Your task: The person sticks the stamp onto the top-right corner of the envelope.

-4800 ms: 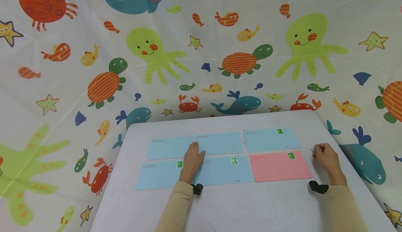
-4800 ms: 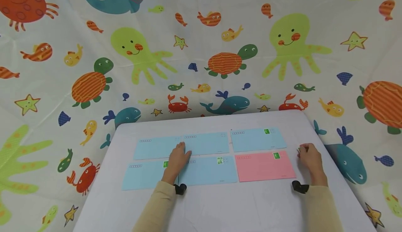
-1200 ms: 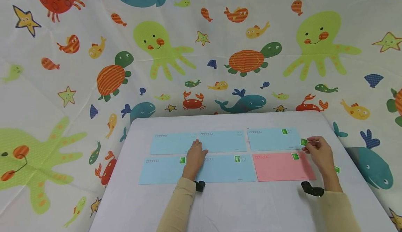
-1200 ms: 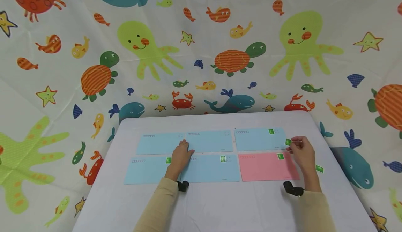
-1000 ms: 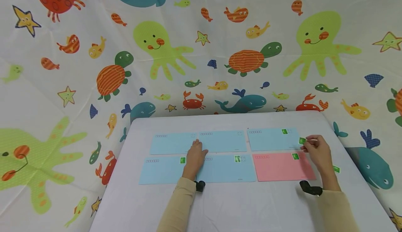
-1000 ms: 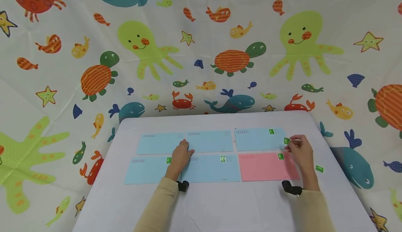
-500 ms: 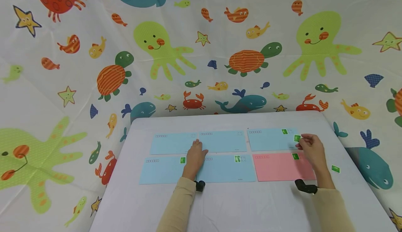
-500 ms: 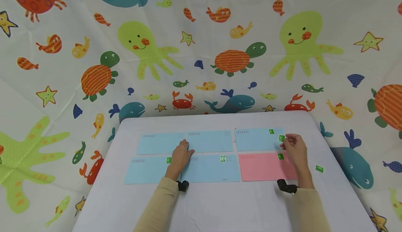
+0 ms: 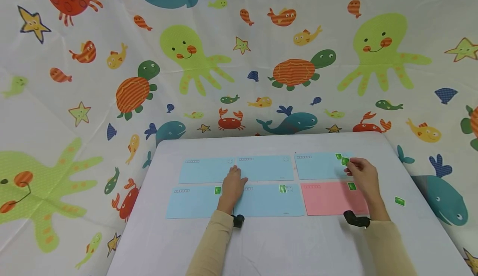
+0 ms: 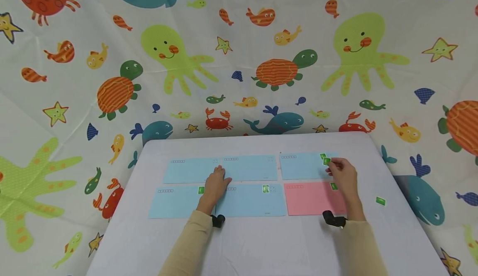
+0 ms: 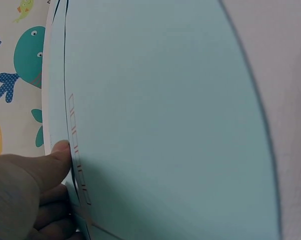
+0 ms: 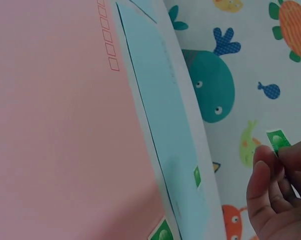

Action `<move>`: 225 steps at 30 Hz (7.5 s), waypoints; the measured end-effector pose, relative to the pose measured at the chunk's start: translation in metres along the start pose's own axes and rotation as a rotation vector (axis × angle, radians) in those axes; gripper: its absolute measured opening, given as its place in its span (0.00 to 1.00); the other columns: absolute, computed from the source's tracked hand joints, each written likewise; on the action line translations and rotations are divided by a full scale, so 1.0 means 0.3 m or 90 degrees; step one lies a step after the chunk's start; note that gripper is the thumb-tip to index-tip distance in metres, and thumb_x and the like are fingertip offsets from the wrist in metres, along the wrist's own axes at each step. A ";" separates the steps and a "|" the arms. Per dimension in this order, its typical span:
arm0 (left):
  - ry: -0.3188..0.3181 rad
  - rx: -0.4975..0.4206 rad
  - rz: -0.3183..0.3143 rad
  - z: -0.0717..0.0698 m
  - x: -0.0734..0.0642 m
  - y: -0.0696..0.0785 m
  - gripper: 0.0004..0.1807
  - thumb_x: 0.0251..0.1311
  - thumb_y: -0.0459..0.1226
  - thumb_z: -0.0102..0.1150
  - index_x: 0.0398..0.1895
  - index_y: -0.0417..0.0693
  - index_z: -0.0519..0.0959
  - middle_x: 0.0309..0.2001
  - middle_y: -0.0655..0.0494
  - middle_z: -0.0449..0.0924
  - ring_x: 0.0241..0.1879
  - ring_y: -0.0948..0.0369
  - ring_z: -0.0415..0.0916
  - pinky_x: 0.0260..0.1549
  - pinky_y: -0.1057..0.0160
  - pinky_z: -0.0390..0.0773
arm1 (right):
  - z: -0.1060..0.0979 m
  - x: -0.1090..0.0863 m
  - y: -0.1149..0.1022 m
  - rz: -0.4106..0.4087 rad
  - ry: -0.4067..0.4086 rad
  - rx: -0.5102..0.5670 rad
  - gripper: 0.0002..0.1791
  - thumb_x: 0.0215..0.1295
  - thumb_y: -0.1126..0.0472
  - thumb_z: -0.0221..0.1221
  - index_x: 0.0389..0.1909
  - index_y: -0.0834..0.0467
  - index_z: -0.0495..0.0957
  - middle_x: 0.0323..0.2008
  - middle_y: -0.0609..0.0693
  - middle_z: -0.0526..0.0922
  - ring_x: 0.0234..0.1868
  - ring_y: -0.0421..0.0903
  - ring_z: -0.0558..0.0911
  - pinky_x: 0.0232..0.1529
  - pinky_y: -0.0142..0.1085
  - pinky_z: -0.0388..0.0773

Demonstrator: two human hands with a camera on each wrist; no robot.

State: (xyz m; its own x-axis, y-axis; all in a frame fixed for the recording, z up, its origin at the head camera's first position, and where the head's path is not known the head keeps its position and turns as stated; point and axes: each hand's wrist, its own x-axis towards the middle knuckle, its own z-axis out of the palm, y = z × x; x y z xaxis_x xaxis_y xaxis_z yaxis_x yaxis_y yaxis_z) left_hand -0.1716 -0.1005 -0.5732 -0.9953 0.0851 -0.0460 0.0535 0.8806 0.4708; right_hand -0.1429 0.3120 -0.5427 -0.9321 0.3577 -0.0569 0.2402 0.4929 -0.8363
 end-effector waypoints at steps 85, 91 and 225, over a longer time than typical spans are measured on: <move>0.029 -0.038 -0.015 0.022 -0.018 0.003 0.28 0.67 0.39 0.62 0.64 0.30 0.73 0.71 0.36 0.67 0.74 0.44 0.62 0.70 0.45 0.67 | 0.439 0.078 -0.183 0.009 -0.161 0.135 0.21 0.76 0.55 0.54 0.61 0.63 0.74 0.46 0.61 0.83 0.36 0.42 0.86 0.42 0.28 0.84; 0.024 -0.032 -0.020 0.024 -0.016 0.000 0.29 0.67 0.40 0.62 0.66 0.31 0.72 0.71 0.37 0.66 0.74 0.45 0.62 0.70 0.45 0.67 | 0.471 0.086 -0.191 -0.005 -0.167 0.131 0.20 0.76 0.56 0.54 0.60 0.65 0.74 0.45 0.63 0.83 0.35 0.42 0.86 0.42 0.30 0.85; 0.055 -0.008 -0.003 0.034 -0.010 0.004 0.28 0.65 0.40 0.64 0.63 0.31 0.75 0.69 0.36 0.70 0.72 0.45 0.66 0.69 0.47 0.70 | 0.527 0.050 -0.202 -0.152 -0.192 -0.065 0.14 0.78 0.60 0.49 0.55 0.64 0.74 0.45 0.60 0.81 0.39 0.50 0.80 0.47 0.40 0.79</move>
State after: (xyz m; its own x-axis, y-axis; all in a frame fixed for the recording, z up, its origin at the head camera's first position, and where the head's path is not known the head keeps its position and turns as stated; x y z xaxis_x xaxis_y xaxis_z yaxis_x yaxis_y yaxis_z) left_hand -0.1677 -0.0950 -0.5814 -0.9988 0.0396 0.0270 0.0477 0.8750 0.4817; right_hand -0.2144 0.1622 -0.5791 -0.9991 -0.0175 -0.0380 0.0192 0.6159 -0.7876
